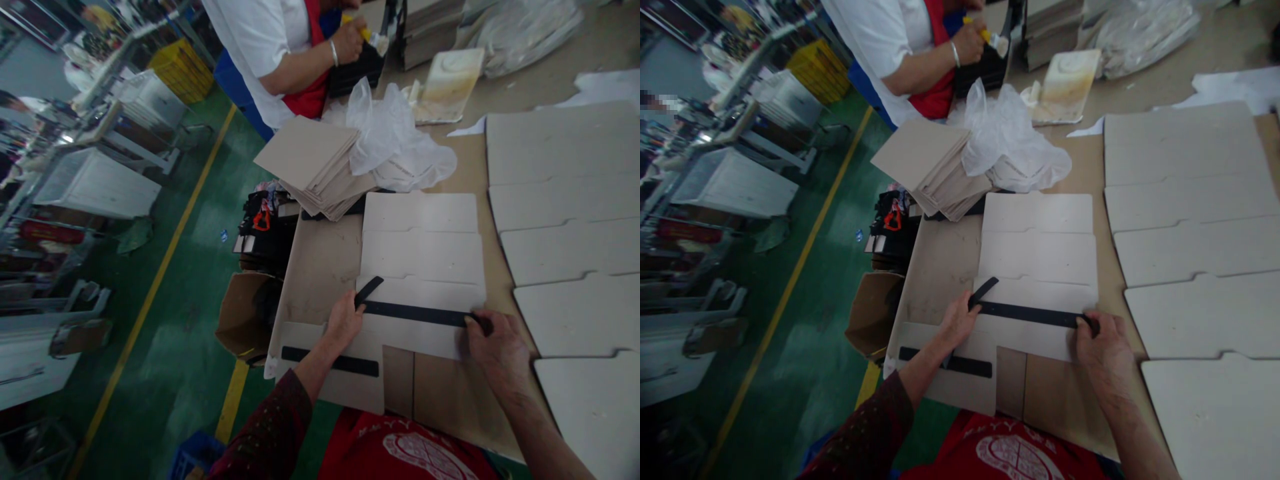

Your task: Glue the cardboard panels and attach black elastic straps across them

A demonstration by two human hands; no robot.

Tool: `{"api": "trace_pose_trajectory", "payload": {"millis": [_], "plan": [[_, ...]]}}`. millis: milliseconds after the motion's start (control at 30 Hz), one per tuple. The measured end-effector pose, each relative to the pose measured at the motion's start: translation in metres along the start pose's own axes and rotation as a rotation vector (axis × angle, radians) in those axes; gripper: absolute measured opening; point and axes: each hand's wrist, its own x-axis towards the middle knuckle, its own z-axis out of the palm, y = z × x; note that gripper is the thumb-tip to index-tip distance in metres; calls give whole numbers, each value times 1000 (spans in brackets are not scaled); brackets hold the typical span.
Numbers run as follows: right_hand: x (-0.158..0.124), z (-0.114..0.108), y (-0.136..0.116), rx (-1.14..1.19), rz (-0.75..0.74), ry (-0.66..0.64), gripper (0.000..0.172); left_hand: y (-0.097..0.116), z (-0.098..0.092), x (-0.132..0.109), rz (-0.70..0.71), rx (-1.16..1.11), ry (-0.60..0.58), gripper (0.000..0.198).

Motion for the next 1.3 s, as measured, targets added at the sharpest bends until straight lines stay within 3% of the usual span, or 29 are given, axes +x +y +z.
{"api": "trace_pose_trajectory", "payload": {"millis": [300, 600, 933, 1100, 1300], "plan": [[-1, 0, -1, -5, -6, 17, 36, -3, 12, -4, 23, 46, 52, 31], [-1, 1, -1, 4, -15, -2, 31, 11, 8, -10, 13, 91, 134, 25], [3, -5, -11, 32, -27, -141, 28, 17, 9, -5, 75, 113, 72, 10], [7, -4, -10, 65, 16, -181, 34, 14, 11, -1, 62, 93, 72, 21], [5, -2, -14, 70, 28, -184, 31, 10, 15, 1, 70, 76, 68, 22]]}}
